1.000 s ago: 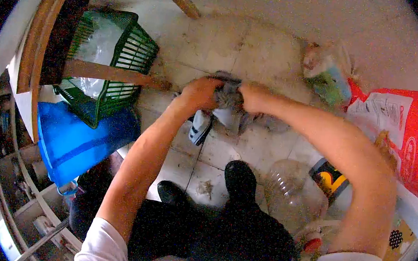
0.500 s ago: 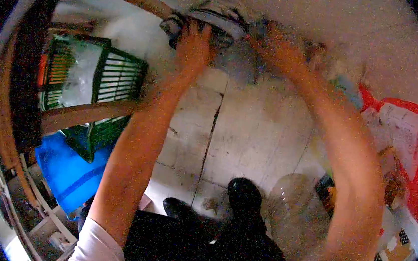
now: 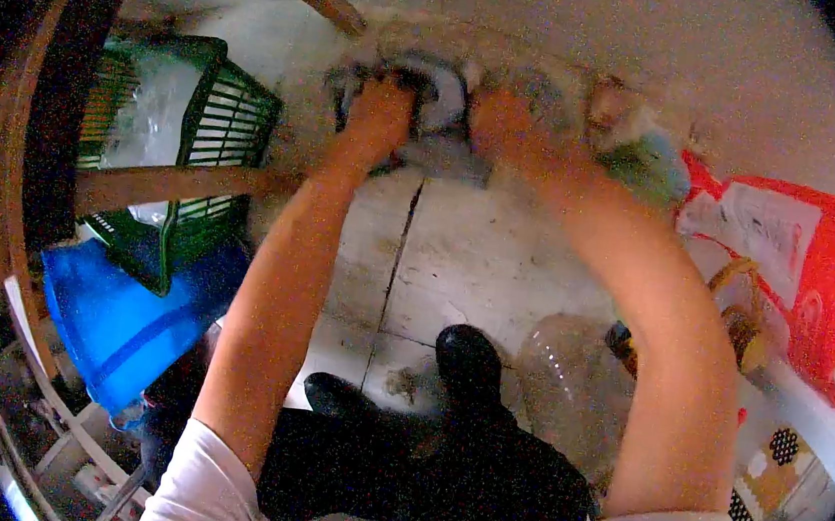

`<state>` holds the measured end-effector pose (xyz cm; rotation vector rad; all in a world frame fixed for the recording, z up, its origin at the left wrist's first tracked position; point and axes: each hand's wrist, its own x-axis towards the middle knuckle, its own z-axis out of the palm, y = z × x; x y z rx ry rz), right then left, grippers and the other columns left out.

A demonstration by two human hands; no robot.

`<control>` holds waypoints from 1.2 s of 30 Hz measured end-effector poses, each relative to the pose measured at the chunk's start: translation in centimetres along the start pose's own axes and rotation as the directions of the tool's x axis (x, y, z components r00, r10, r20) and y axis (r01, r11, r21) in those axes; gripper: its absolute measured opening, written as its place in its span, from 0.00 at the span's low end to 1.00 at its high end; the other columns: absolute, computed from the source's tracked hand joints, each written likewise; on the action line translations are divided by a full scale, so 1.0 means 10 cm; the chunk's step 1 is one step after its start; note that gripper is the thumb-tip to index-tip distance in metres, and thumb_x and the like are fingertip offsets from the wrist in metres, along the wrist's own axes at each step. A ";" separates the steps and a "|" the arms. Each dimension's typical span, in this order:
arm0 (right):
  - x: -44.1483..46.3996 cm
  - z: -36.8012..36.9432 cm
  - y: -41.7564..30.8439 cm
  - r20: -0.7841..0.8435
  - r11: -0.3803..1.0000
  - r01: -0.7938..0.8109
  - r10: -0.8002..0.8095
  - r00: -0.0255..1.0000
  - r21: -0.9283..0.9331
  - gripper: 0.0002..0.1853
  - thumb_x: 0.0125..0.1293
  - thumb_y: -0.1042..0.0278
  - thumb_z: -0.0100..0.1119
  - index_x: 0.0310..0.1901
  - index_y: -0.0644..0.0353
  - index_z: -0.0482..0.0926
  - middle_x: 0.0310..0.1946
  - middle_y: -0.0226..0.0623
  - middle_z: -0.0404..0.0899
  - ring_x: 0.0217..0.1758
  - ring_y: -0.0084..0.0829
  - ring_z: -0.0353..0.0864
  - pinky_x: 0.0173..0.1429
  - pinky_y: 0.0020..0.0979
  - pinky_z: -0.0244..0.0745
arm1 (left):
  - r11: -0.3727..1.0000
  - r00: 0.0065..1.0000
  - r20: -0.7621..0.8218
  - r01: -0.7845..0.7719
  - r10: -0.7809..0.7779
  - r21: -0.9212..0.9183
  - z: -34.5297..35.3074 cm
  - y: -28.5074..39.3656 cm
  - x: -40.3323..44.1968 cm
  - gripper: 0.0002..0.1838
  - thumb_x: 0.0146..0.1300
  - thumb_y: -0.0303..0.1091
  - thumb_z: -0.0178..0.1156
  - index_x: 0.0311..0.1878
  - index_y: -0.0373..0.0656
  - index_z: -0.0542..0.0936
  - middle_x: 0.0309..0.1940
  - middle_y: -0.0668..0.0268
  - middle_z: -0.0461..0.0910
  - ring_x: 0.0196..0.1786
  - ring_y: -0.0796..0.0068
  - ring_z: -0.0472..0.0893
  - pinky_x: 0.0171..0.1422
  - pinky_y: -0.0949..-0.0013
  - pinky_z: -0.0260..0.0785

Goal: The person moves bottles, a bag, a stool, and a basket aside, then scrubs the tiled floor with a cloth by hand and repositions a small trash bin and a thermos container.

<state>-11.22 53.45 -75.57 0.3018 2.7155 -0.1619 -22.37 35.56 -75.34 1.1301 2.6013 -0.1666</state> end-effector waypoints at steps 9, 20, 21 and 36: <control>-0.82 -0.34 0.00 0.283 0.979 0.134 -0.173 0.943 0.151 0.22 0.69 0.60 0.58 0.59 0.66 0.77 0.60 0.50 0.76 0.64 0.46 0.72 0.66 0.55 0.64 | 0.970 0.996 -0.046 -0.085 0.077 -0.226 0.01 0.52 -0.97 0.20 0.54 0.31 0.68 0.52 0.47 0.82 0.54 0.50 0.77 0.53 0.47 0.82 0.54 0.50 0.80; 0.16 -0.35 0.67 -0.221 0.991 -0.131 0.127 0.967 -0.001 0.21 0.69 0.60 0.59 0.57 0.65 0.79 0.58 0.48 0.78 0.62 0.45 0.74 0.63 0.56 0.66 | 0.985 0.954 -0.299 -0.054 0.003 -0.162 0.08 0.36 0.68 0.41 0.54 0.40 0.75 0.72 0.65 0.70 0.73 0.54 0.65 0.72 0.39 0.67 0.67 0.38 0.72; 0.19 -0.28 0.65 -0.211 0.989 -0.150 0.147 0.966 0.002 0.21 0.69 0.60 0.59 0.57 0.65 0.79 0.58 0.48 0.78 0.62 0.45 0.74 0.63 0.56 0.66 | 0.988 0.965 -0.260 -0.054 0.014 -0.146 0.16 0.36 0.69 0.39 0.56 0.39 0.74 0.72 0.65 0.71 0.73 0.55 0.65 0.72 0.39 0.66 0.68 0.38 0.71; -1.15 0.32 -0.29 0.142 1.000 -0.017 0.015 0.990 0.017 0.19 0.68 0.60 0.60 0.54 0.64 0.81 0.55 0.45 0.81 0.60 0.43 0.77 0.60 0.57 0.69 | 0.981 0.975 0.198 -0.059 0.096 -0.184 0.62 0.62 -1.19 0.16 0.66 0.32 0.56 0.54 0.44 0.85 0.65 0.50 0.74 0.68 0.39 0.72 0.64 0.49 0.76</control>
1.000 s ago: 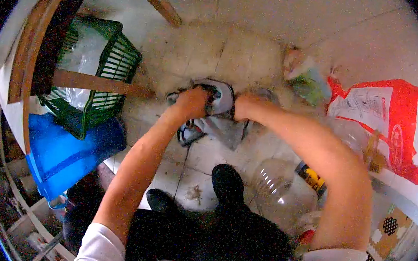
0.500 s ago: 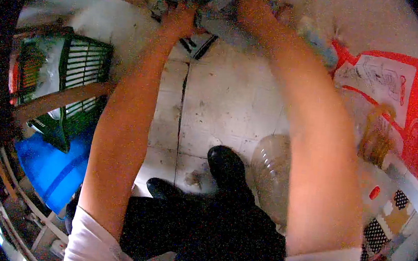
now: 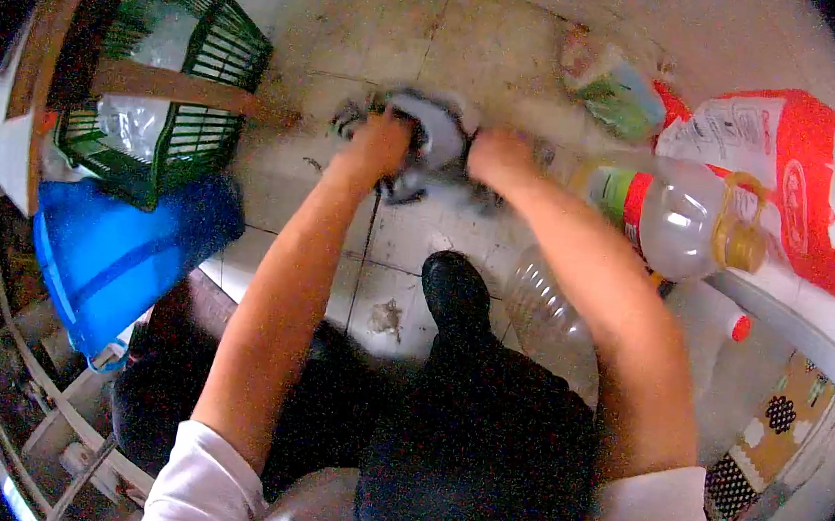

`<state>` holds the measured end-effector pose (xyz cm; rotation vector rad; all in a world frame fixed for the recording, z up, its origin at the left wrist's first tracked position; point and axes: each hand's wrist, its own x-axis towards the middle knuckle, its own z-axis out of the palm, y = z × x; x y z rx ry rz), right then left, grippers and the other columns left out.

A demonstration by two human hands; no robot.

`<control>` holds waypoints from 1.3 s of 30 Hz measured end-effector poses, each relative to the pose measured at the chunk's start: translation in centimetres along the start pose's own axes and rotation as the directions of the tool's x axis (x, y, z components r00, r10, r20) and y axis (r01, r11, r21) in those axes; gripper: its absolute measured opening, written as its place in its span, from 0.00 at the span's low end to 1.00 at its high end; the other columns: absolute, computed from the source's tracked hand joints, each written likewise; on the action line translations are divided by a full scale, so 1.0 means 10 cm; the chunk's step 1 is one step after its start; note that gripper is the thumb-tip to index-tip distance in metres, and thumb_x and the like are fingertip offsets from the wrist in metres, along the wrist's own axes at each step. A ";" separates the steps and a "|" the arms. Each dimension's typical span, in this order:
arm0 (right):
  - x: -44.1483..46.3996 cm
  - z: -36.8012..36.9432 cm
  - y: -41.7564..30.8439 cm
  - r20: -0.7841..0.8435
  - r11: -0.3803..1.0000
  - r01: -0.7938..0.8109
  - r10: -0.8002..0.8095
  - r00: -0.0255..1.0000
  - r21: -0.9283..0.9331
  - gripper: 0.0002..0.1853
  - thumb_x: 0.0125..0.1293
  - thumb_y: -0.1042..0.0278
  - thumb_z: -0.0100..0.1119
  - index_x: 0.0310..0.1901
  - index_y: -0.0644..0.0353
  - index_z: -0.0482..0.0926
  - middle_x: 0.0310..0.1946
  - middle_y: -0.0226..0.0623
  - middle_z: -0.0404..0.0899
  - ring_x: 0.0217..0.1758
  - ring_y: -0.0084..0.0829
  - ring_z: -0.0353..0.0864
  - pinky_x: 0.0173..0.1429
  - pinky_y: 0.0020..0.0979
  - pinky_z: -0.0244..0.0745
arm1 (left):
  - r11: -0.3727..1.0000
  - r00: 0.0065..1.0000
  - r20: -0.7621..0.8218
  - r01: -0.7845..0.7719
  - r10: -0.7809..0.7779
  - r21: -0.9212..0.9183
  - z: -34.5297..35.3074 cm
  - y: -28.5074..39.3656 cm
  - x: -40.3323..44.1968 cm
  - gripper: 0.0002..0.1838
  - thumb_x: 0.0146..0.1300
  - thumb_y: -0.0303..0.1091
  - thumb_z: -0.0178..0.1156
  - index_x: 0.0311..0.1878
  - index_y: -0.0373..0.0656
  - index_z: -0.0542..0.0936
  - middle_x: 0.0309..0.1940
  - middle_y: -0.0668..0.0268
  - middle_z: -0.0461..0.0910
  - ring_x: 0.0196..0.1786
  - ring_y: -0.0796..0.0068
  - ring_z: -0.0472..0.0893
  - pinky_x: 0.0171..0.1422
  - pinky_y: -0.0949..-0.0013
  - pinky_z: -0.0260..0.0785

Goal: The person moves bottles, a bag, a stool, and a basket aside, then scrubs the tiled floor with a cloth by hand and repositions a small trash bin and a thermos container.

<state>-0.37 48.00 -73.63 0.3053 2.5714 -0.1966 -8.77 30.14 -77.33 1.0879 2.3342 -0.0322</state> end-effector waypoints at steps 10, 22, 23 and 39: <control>-0.07 -0.65 -0.07 0.156 0.988 0.117 -0.101 0.983 -0.097 0.18 0.67 0.60 0.61 0.52 0.64 0.82 0.53 0.44 0.83 0.58 0.42 0.79 0.58 0.57 0.70 | 0.962 0.999 -0.053 -0.020 0.006 -0.273 -0.26 -0.33 -0.25 0.22 0.54 0.33 0.64 0.55 0.43 0.84 0.54 0.47 0.83 0.57 0.47 0.83 0.62 0.49 0.76; 0.46 -0.48 0.36 -0.166 0.978 -0.072 0.039 0.985 -0.194 0.23 0.66 0.56 0.61 0.57 0.62 0.80 0.57 0.47 0.80 0.62 0.43 0.77 0.62 0.57 0.68 | 0.979 0.974 -0.181 0.106 -0.137 -0.174 -0.14 -0.08 -0.17 0.31 0.58 0.34 0.68 0.67 0.64 0.75 0.76 0.49 0.61 0.67 0.37 0.75 0.63 0.46 0.77; 0.37 -0.43 0.32 -0.134 0.981 -0.059 0.034 0.990 -0.185 0.23 0.66 0.55 0.61 0.57 0.62 0.79 0.58 0.48 0.79 0.62 0.43 0.76 0.63 0.57 0.68 | 0.982 0.987 -0.084 0.124 -0.137 -0.145 -0.24 -0.06 -0.16 0.32 0.57 0.35 0.69 0.67 0.63 0.76 0.77 0.46 0.59 0.66 0.37 0.76 0.63 0.47 0.77; -0.31 -0.62 -0.65 0.284 0.940 0.322 -0.281 0.917 -0.112 0.36 0.64 0.42 0.62 0.67 0.59 0.74 0.67 0.54 0.70 0.72 0.44 0.70 0.72 0.53 0.65 | 0.988 0.802 0.578 -0.147 0.150 -0.052 -1.18 0.04 -1.15 0.29 0.53 0.49 0.78 0.58 0.50 0.85 0.55 0.66 0.86 0.53 0.66 0.84 0.60 0.55 0.74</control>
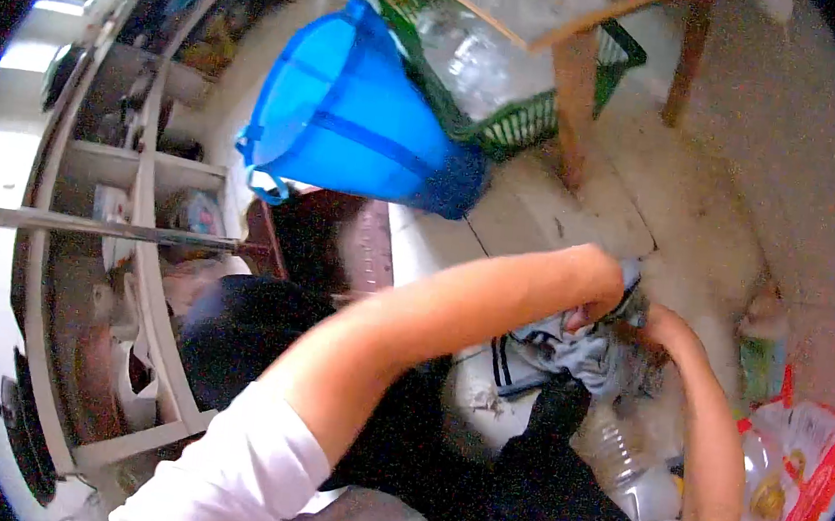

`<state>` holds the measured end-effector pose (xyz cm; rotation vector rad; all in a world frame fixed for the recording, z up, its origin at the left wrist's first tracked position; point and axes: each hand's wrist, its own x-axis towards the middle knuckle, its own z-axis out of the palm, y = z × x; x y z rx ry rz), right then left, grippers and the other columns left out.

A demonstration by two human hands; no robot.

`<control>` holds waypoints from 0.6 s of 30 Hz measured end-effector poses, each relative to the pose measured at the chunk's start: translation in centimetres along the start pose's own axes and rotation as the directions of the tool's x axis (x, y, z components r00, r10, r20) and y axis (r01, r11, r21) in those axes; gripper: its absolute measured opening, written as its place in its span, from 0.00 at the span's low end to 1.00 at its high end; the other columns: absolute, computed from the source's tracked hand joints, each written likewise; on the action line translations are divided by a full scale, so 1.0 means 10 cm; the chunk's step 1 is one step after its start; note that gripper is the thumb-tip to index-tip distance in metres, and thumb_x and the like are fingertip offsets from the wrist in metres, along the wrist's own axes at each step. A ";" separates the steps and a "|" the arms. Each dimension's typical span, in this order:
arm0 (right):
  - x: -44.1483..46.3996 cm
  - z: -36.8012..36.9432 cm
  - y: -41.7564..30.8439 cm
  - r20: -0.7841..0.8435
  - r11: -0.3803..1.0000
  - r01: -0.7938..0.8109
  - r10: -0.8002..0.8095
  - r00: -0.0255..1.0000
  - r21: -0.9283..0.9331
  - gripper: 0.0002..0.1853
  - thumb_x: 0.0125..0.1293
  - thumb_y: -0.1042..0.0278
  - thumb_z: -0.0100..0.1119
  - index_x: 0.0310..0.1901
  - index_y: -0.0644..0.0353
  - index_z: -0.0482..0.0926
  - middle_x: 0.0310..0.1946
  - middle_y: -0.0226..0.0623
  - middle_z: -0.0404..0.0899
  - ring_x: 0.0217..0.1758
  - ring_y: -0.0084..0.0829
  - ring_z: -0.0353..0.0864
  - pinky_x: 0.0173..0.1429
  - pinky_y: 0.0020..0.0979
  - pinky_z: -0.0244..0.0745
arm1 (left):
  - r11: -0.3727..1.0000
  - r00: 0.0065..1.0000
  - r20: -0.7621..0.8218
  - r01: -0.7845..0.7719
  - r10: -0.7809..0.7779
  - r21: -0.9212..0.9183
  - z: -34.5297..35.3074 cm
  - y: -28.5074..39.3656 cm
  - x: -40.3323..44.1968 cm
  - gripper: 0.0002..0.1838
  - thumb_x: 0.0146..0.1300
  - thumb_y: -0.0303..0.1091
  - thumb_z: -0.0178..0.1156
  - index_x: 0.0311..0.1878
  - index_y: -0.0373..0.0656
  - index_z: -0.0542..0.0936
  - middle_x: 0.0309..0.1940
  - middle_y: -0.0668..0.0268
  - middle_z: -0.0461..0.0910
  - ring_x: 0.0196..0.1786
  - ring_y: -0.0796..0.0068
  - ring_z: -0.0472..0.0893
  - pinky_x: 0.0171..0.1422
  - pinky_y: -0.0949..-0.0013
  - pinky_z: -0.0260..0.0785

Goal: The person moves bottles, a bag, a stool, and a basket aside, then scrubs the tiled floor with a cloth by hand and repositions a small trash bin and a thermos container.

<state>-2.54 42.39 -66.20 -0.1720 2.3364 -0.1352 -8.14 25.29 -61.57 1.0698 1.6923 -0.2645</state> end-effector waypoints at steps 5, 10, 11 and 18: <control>0.21 0.05 -0.44 0.047 0.993 0.086 -0.082 0.995 -0.084 0.41 0.63 0.38 0.63 0.70 0.58 0.72 0.71 0.56 0.67 0.75 0.45 0.68 0.75 0.51 0.64 | 0.981 0.955 0.274 0.150 -0.112 -0.123 -0.25 -0.22 -1.02 0.27 0.61 0.55 0.71 0.52 0.42 0.85 0.47 0.59 0.87 0.46 0.66 0.86 0.50 0.57 0.79; 0.01 0.13 -0.90 0.217 0.967 0.241 -0.219 0.951 -0.084 0.39 0.63 0.39 0.63 0.68 0.59 0.73 0.68 0.57 0.68 0.72 0.46 0.69 0.73 0.49 0.66 | 0.860 0.932 -0.347 -0.260 0.104 -0.440 0.25 -0.99 -3.20 0.16 0.73 0.43 0.60 0.46 0.38 0.83 0.37 0.63 0.85 0.36 0.74 0.83 0.38 0.63 0.78; -0.08 0.02 -1.00 0.154 0.947 0.309 -0.293 0.944 -0.089 0.34 0.64 0.43 0.63 0.64 0.60 0.75 0.63 0.56 0.72 0.67 0.48 0.72 0.69 0.49 0.69 | 0.681 0.837 -0.352 0.034 -0.419 -0.731 0.27 -0.73 -3.76 0.14 0.72 0.40 0.61 0.49 0.38 0.81 0.37 0.66 0.83 0.37 0.78 0.83 0.37 0.68 0.77; -0.24 -1.12 -1.97 -0.619 0.541 0.810 -0.722 0.310 -0.226 0.17 0.67 0.60 0.64 0.51 0.63 0.82 0.46 0.54 0.84 0.50 0.53 0.83 0.55 0.47 0.80 | 0.316 -0.084 -0.499 0.681 -0.863 -0.660 2.65 -2.25 -4.23 0.36 0.62 0.52 0.71 0.63 0.35 0.72 0.52 0.50 0.85 0.52 0.58 0.85 0.56 0.58 0.77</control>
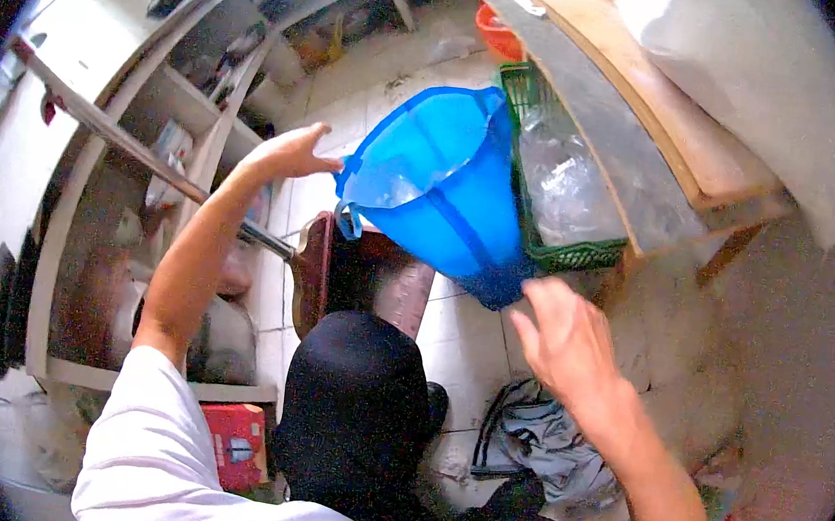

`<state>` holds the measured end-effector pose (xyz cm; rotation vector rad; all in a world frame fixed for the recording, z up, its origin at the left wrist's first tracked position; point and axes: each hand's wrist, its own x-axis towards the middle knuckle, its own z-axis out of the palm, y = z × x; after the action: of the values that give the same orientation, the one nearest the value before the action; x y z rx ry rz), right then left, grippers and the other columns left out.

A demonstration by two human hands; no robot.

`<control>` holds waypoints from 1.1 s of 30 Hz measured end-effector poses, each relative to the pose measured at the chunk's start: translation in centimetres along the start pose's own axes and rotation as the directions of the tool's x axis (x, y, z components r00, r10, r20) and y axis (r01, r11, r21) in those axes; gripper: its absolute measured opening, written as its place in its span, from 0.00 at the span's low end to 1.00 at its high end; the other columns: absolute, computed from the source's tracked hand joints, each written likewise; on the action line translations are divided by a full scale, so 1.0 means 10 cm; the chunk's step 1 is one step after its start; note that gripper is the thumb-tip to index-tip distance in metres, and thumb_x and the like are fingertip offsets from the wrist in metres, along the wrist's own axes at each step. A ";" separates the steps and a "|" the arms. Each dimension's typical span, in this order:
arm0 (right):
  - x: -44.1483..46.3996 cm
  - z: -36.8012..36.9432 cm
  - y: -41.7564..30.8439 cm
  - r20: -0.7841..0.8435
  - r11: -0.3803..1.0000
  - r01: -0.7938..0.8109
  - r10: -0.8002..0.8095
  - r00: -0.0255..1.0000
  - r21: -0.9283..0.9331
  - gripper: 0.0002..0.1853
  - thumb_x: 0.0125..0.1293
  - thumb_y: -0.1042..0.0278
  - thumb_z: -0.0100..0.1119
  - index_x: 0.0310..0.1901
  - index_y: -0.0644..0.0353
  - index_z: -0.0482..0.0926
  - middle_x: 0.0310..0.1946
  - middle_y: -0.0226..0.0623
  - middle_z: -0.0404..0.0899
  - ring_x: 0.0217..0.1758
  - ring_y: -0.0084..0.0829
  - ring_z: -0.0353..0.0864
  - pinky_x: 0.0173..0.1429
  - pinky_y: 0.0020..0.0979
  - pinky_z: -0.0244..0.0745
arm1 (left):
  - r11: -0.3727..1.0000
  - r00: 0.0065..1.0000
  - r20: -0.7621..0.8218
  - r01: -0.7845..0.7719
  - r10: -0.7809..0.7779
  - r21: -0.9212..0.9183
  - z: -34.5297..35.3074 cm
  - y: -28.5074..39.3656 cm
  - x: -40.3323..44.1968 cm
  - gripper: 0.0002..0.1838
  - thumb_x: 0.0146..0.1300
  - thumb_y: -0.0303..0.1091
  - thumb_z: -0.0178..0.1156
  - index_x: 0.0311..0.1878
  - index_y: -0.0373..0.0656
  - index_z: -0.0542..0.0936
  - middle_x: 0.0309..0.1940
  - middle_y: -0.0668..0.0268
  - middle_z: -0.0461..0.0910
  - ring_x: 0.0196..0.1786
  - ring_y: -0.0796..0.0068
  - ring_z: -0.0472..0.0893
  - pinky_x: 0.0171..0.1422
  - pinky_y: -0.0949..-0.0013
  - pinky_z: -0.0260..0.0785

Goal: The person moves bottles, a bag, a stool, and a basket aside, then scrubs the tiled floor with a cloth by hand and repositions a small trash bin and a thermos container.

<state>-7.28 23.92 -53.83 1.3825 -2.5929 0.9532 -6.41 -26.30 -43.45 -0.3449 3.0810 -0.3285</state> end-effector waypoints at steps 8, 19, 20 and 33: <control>2.05 -0.07 -0.80 -0.022 0.954 0.172 -0.183 0.983 -0.247 0.09 0.66 0.61 0.61 0.39 0.57 0.84 0.42 0.45 0.84 0.51 0.49 0.81 0.72 0.64 0.56 | 0.841 0.993 0.114 0.071 -0.012 -0.537 -0.33 0.39 -0.08 0.19 0.63 0.34 0.66 0.54 0.41 0.75 0.29 0.62 0.80 0.33 0.65 0.80 0.42 0.62 0.76; 2.64 0.22 -0.09 0.272 0.625 0.117 0.159 0.949 -0.772 0.14 0.64 0.58 0.59 0.36 0.58 0.88 0.49 0.47 0.87 0.63 0.52 0.80 0.75 0.63 0.57 | 0.548 0.895 0.438 0.324 0.088 -0.771 0.37 0.16 -0.04 0.37 0.61 0.46 0.74 0.66 0.31 0.74 0.51 0.54 0.84 0.53 0.66 0.82 0.61 0.63 0.74; 2.58 0.14 -0.19 0.263 0.663 0.111 0.134 0.955 -0.740 0.14 0.64 0.57 0.59 0.36 0.59 0.88 0.50 0.49 0.87 0.63 0.52 0.80 0.74 0.60 0.61 | 0.434 0.941 0.338 0.303 0.003 -0.849 0.52 0.16 -0.06 0.32 0.61 0.42 0.74 0.62 0.33 0.77 0.45 0.54 0.85 0.48 0.67 0.83 0.52 0.64 0.77; 2.13 -0.33 -1.19 0.045 0.615 0.088 -0.197 0.979 0.783 0.19 0.61 0.61 0.67 0.48 0.66 0.81 0.38 0.41 0.85 0.42 0.30 0.83 0.45 0.35 0.78 | -0.283 0.970 -0.095 -0.029 0.225 -0.959 -1.09 1.21 -0.67 0.20 0.79 0.35 0.51 0.67 0.34 0.75 0.61 0.56 0.80 0.63 0.68 0.80 0.69 0.63 0.72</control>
<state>-11.66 5.16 -38.45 1.8003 -2.1137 2.1960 -3.05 -11.05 -35.36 0.0733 2.1586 2.3047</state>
